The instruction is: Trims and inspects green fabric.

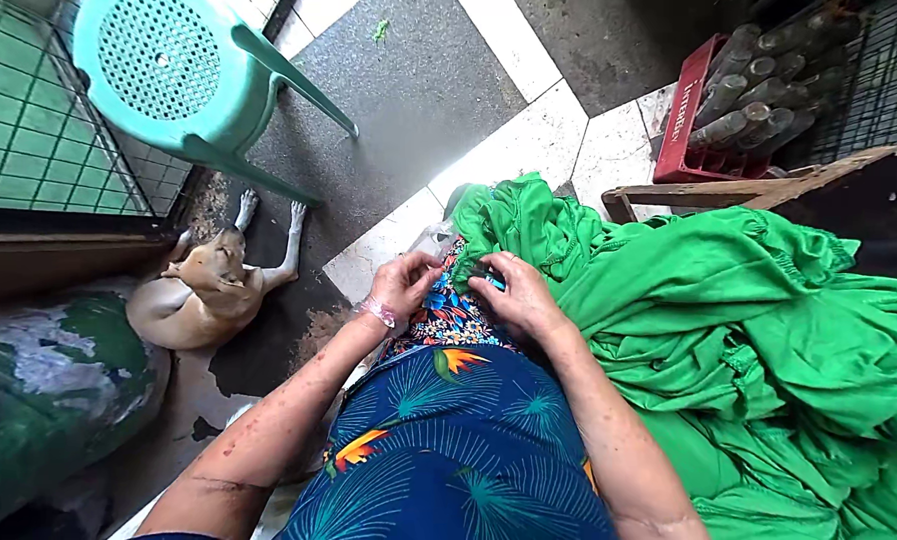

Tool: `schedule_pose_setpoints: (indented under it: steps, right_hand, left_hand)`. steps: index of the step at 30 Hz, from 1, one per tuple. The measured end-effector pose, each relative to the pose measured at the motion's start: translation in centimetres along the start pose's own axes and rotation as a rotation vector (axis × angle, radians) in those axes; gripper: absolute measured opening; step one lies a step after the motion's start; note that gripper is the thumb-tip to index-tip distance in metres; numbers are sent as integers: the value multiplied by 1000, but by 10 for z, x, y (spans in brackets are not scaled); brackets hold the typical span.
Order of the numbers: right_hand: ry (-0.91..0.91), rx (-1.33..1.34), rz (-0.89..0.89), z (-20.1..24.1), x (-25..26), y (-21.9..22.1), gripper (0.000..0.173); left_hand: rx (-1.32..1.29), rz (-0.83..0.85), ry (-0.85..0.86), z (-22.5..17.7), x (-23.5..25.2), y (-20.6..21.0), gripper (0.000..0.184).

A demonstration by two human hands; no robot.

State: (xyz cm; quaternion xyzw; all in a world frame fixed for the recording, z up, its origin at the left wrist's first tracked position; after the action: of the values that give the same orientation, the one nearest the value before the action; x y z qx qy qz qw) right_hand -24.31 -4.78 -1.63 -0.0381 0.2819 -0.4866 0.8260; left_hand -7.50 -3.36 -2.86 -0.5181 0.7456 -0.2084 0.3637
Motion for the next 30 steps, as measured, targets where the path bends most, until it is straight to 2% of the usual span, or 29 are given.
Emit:
schedule_pose_setpoints:
  steps: [5, 6, 9, 16, 20, 23, 24, 27, 30]
  right_hand:
    - [-25, 90, -103, -7, 3, -7, 31]
    - [-16, 107, -110, -8, 3, -7, 29]
    - [20, 130, -119, -12, 4, -8, 23]
    - [14, 62, -107, -12, 5, -5, 20]
    - [-2, 74, -108, -12, 5, -6, 19]
    - [4, 80, -108, -12, 5, -6, 18]
    - [1, 86, -112, -12, 5, -6, 18]
    - [-29, 87, -162, -6, -1, -10, 19]
    - [-109, 0, -234, 1, -4, -11, 21]
  left_hand:
    - [-47, 13, 126, -29, 1, 8, 39]
    - [-35, 21, 139, -32, 3, 13, 38]
    - [-9, -15, 108, -30, 6, 17, 19]
    - [-5, 42, 32, -14, -1, 1, 11]
    - [-101, 116, -34, -7, 1, 7, 28]
    - [-114, 179, 13, -13, 1, 16, 43]
    - [-82, 185, 44, -17, 2, 20, 42]
    - [27, 139, 113, -26, 4, 22, 17]
    - [74, 113, 115, -25, 4, 20, 17]
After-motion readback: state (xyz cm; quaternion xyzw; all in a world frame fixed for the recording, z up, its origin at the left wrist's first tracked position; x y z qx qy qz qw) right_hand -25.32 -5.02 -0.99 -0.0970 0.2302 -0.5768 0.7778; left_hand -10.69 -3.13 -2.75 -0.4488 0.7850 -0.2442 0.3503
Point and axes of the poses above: each hand's wrist, its own x-axis towards the middle knuckle, its own y-axis out of the palm, z = x × y, the point moved 9 cm from there along x, towards the middle knuckle, and after that the axes turned 15 degrees about x, right-handed, at the moved point
